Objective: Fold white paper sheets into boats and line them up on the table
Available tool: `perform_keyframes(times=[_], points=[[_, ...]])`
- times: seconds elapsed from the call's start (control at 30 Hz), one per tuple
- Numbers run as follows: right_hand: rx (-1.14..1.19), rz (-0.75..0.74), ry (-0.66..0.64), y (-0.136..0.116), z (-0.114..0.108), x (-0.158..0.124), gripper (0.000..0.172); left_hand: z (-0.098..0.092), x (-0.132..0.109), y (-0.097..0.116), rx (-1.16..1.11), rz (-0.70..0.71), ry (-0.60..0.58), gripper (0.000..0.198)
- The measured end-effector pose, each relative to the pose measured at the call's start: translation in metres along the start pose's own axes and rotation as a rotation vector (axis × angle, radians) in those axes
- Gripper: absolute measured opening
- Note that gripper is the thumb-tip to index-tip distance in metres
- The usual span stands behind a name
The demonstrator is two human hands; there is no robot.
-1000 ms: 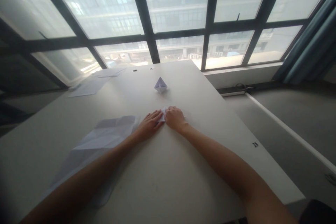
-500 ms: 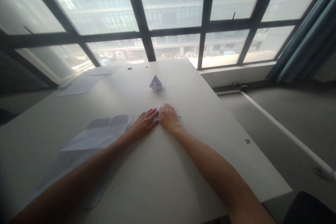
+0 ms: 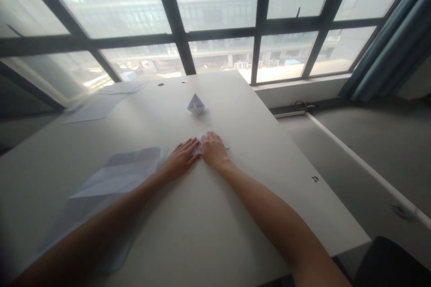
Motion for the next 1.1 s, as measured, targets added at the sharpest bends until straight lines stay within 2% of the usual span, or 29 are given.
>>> perform_keyframes(times=[0.1,0.3,0.53,0.7,0.87,1.1], points=[[0.032,-0.016,-0.021,-0.001,0.002,0.0,0.047,-0.001,-0.001,0.002,0.011,0.005,-0.01,0.07],[0.074,-0.086,-0.122,-0.003,0.009,-0.002,0.063,-0.003,-0.006,0.018,0.047,0.111,-0.077,0.065],[0.139,-0.121,-0.146,-0.002,0.015,-0.001,0.069,-0.004,-0.007,0.019,0.043,0.103,-0.081,0.066],[0.182,-0.17,-0.187,0.011,0.015,0.0,0.073,-0.007,-0.008,0.022,0.005,0.11,-0.079,0.059],[0.073,-0.195,-0.187,0.025,0.007,-0.003,0.069,-0.01,-0.01,0.022,-0.012,0.106,-0.083,0.055],[-0.053,-0.141,-0.229,0.037,0.002,-0.008,0.069,-0.008,-0.01,0.022,-0.012,0.109,-0.089,0.057]])
Point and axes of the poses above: each hand's wrist, its own x-axis towards the middle knuckle, its own z-axis out of the palm, y = z × x, the point moved 9 cm from there along x, towards the middle knuckle, and after that the axes turned 3 degrees about -x, right-handed, at the moved point
